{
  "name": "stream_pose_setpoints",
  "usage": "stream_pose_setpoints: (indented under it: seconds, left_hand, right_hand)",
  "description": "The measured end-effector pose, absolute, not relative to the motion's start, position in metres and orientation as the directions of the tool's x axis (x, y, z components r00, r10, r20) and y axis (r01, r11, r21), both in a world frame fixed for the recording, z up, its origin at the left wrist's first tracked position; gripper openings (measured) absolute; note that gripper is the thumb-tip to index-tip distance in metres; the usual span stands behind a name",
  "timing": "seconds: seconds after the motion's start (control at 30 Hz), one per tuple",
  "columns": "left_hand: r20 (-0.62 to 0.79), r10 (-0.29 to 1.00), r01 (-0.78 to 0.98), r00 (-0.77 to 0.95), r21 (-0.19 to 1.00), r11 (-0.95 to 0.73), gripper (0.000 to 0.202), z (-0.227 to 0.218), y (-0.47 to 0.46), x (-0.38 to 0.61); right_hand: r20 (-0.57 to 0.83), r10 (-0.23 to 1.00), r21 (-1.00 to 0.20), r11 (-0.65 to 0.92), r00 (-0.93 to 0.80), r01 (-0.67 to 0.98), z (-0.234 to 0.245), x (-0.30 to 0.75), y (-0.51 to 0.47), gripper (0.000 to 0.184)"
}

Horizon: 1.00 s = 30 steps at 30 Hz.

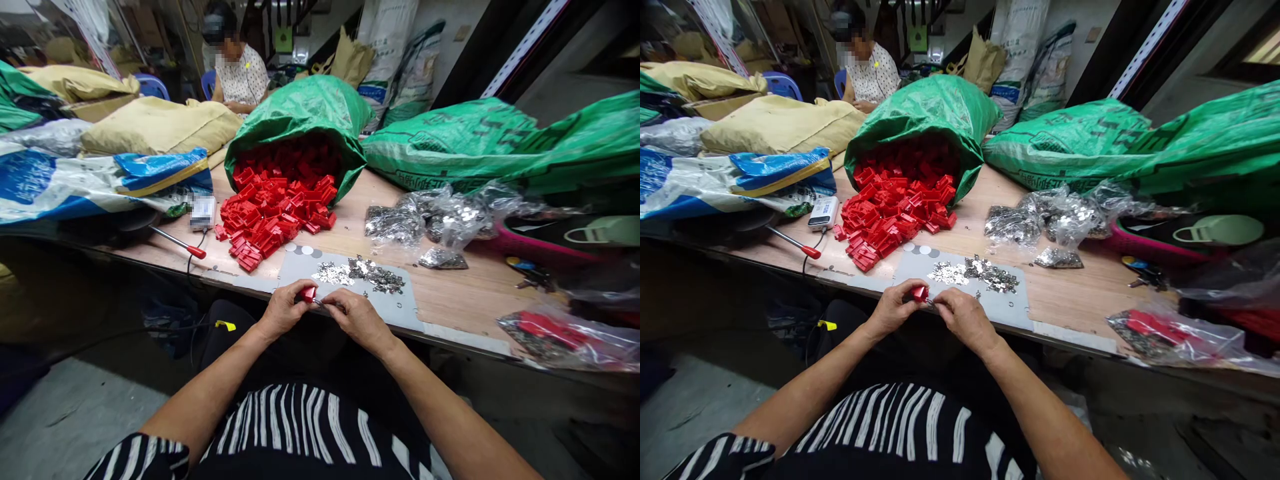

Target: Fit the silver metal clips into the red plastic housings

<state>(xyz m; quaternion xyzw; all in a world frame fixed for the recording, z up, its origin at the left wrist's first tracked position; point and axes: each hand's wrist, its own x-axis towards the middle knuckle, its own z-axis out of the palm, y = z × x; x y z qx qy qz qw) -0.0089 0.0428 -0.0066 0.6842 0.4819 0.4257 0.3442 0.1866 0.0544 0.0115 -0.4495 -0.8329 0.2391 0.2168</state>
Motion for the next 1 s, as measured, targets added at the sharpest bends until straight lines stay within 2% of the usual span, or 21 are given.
stream_pose_setpoints:
  seconds: [0.4, 0.6, 0.73, 0.8, 0.9, 1.0]
  left_hand:
    - [0.250, 0.957, 0.317, 0.147, 0.905, -0.285, 0.029, -0.010, 0.041, -0.008]
    - [0.238, 0.969, 0.197, 0.065, 0.949, -0.247, 0.028, -0.003, 0.029, -0.007]
    - [0.129, 0.991, -0.098, -0.036, 0.986, -0.132, 0.035, 0.007, 0.019, -0.001]
    - [0.002, 0.999, -0.326, -0.039, 0.945, -0.015, 0.030, 0.012, 0.015, 0.002]
    - [-0.185, 0.978, -0.632, 0.092, 0.748, 0.201, 0.017, 0.019, 0.009, 0.003]
    - [-0.274, 0.943, -0.772, 0.191, 0.551, 0.317, 0.016, 0.023, 0.004, 0.002]
  right_hand:
    - [0.122, 0.904, -0.523, 0.409, -0.409, 0.748, 0.015, 0.169, 0.040, 0.014]
    - [0.232, 0.870, -0.682, 0.464, -0.435, 0.565, 0.013, 0.185, 0.038, 0.020]
    - [0.151, 0.874, -0.808, 0.378, -0.462, 0.452, 0.020, 0.192, 0.030, 0.020]
    - [0.102, 0.854, -0.852, 0.339, -0.510, 0.399, 0.026, 0.192, 0.026, 0.027]
    - [0.070, 0.821, -0.880, 0.318, -0.567, 0.352, 0.034, 0.187, 0.020, 0.040]
    - [0.047, 0.804, -0.882, 0.312, -0.592, 0.353, 0.036, 0.182, 0.018, 0.044]
